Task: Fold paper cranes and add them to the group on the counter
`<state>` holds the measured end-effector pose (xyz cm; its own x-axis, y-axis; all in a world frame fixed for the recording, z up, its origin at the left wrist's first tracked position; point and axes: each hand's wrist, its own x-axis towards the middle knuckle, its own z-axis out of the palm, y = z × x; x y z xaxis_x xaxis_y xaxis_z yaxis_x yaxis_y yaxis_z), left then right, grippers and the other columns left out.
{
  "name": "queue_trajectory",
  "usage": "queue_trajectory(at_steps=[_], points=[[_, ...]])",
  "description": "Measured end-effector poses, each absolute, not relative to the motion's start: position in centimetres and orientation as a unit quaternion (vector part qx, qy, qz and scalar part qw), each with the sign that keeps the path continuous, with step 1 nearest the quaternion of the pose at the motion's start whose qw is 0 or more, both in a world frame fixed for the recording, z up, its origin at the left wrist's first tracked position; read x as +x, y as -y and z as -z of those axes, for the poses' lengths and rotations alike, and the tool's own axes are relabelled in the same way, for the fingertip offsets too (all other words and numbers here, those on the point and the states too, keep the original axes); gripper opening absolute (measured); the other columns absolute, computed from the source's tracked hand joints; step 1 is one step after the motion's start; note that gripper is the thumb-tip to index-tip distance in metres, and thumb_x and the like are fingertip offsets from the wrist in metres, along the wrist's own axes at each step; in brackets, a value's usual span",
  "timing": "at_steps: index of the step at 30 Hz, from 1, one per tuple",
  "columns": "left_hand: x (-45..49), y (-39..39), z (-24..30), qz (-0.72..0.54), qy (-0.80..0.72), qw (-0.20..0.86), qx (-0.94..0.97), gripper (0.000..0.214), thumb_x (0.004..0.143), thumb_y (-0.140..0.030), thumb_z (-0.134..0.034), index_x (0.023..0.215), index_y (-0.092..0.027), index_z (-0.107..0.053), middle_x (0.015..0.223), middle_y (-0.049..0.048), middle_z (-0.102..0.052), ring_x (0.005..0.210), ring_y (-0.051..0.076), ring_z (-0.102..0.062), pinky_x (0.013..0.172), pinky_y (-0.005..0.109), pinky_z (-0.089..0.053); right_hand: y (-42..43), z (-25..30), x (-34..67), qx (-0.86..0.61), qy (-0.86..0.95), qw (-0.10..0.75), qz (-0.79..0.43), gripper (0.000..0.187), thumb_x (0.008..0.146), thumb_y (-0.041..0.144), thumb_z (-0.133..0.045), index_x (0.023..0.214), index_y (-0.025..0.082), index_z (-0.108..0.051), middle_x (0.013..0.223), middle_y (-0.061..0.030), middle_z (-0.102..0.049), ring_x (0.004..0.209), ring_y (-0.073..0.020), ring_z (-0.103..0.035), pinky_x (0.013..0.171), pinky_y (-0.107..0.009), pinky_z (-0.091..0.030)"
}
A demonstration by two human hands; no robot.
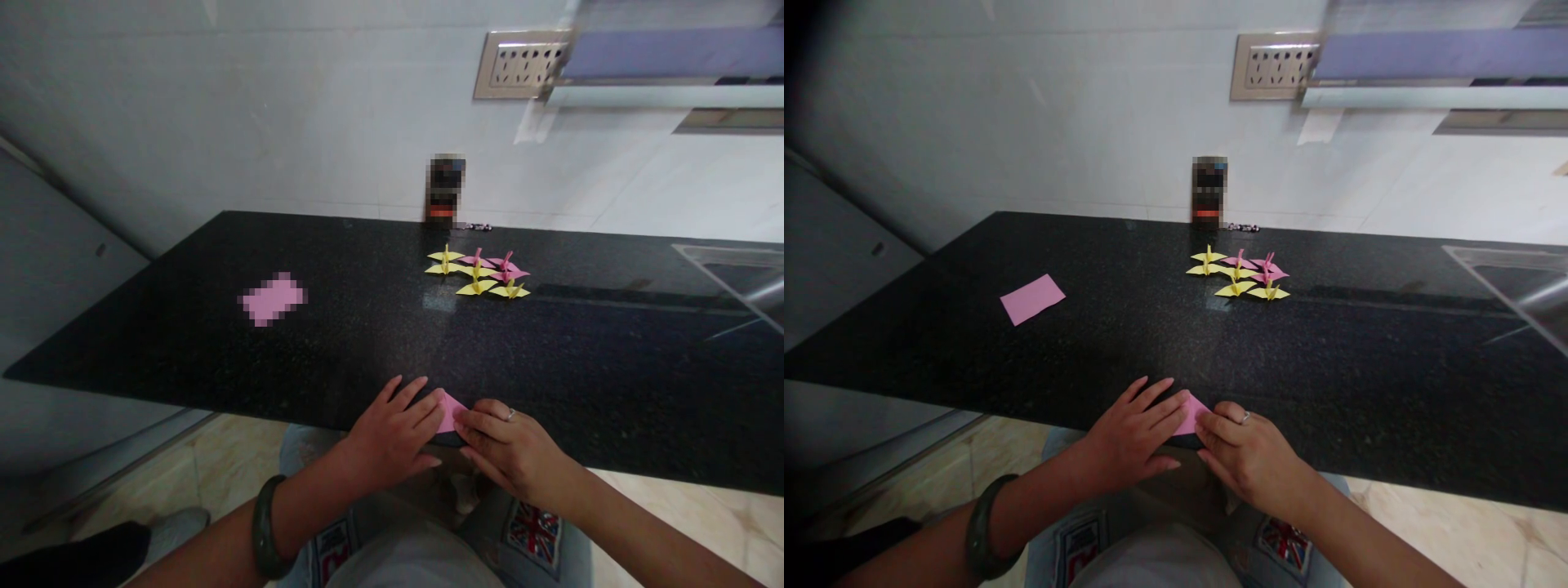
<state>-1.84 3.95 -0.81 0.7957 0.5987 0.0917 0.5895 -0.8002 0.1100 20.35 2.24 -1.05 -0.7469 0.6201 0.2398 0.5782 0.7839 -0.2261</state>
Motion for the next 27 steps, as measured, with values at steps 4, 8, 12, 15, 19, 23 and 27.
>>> queue_trajectory(at_steps=[4,8,12,15,19,23,27], points=[[-1.8,-4.0,0.8,-0.060,-0.315,0.044,0.946,0.054,0.077,-0.051,-0.041,0.121,-0.020,-0.039,0.132,0.0054,-0.037,0.122,0.028,-0.024,0.096,0.048,-0.021,-2.3,0.9,20.3,-0.314,0.933,0.165,-0.062,0.028,0.083,0.024,-0.045,0.106,0.012,-0.057,0.099,-0.0098,-0.060,0.093,-0.0193,-0.051,0.073,-0.029,-0.049],[-1.8,-3.7,0.8,-0.067,-0.326,0.039,0.942,0.060,0.076,-0.053,-0.041,0.123,-0.017,-0.036,0.132,0.0083,-0.035,0.123,0.027,-0.022,0.098,0.047,-0.020,-2.3,0.8,20.2,-0.316,0.932,0.168,-0.061,0.027,0.083,0.024,-0.045,0.103,0.012,-0.058,0.098,-0.0102,-0.060,0.093,-0.0195,-0.051,0.073,-0.030,-0.049],[-1.5,-2.8,1.3,-0.096,-0.317,0.016,0.944,0.058,0.080,-0.049,-0.035,0.124,-0.013,-0.035,0.129,0.0088,-0.039,0.124,0.025,-0.022,0.100,0.044,-0.015,-2.3,0.9,20.3,-0.323,0.931,0.153,-0.070,0.030,0.082,0.024,-0.046,0.107,0.011,-0.056,0.100,-0.0101,-0.059,0.093,-0.0199,-0.050,0.074,-0.030,-0.048],[-0.8,-1.7,2.1,-0.124,-0.314,-0.007,0.941,0.050,0.084,-0.041,-0.033,0.124,-0.012,-0.037,0.127,0.0073,-0.042,0.123,0.023,-0.025,0.101,0.042,-0.013,-2.3,0.9,20.4,-0.322,0.932,0.151,-0.070,0.028,0.082,0.024,-0.046,0.106,0.012,-0.058,0.102,-0.0094,-0.059,0.093,-0.0201,-0.050,0.074,-0.031,-0.048],[0.2,-0.5,3.6,-0.161,-0.352,-0.036,0.921,0.045,0.083,-0.037,-0.035,0.121,-0.013,-0.042,0.122,0.0069,-0.048,0.118,0.022,-0.033,0.100,0.040,-0.018,-2.3,0.8,20.3,-0.327,0.930,0.154,-0.070,0.025,0.082,0.022,-0.046,0.101,0.013,-0.060,0.100,-0.0085,-0.060,0.093,-0.0196,-0.050,0.074,-0.030,-0.048],[0.5,-0.3,4.3,-0.184,-0.368,-0.062,0.909,0.042,0.082,-0.034,-0.039,0.118,-0.014,-0.046,0.120,0.0062,-0.050,0.114,0.022,-0.037,0.097,0.039,-0.024,-2.2,0.6,20.2,-0.328,0.926,0.172,-0.071,0.026,0.082,0.023,-0.046,0.103,0.015,-0.059,0.099,-0.0086,-0.060,0.094,-0.0195,-0.051,0.073,-0.030,-0.048],[0.5,-0.7,4.2,-0.200,-0.357,-0.072,0.910,0.039,0.082,-0.031,-0.040,0.117,-0.015,-0.047,0.115,0.0054,-0.053,0.109,0.021,-0.041,0.093,0.038,-0.029,-2.3,0.4,20.2,-0.337,0.916,0.190,-0.105,0.028,0.082,0.020,-0.044,0.107,0.016,-0.057,0.098,-0.0084,-0.060,0.092,-0.0189,-0.052,0.077,-0.032,-0.047]])
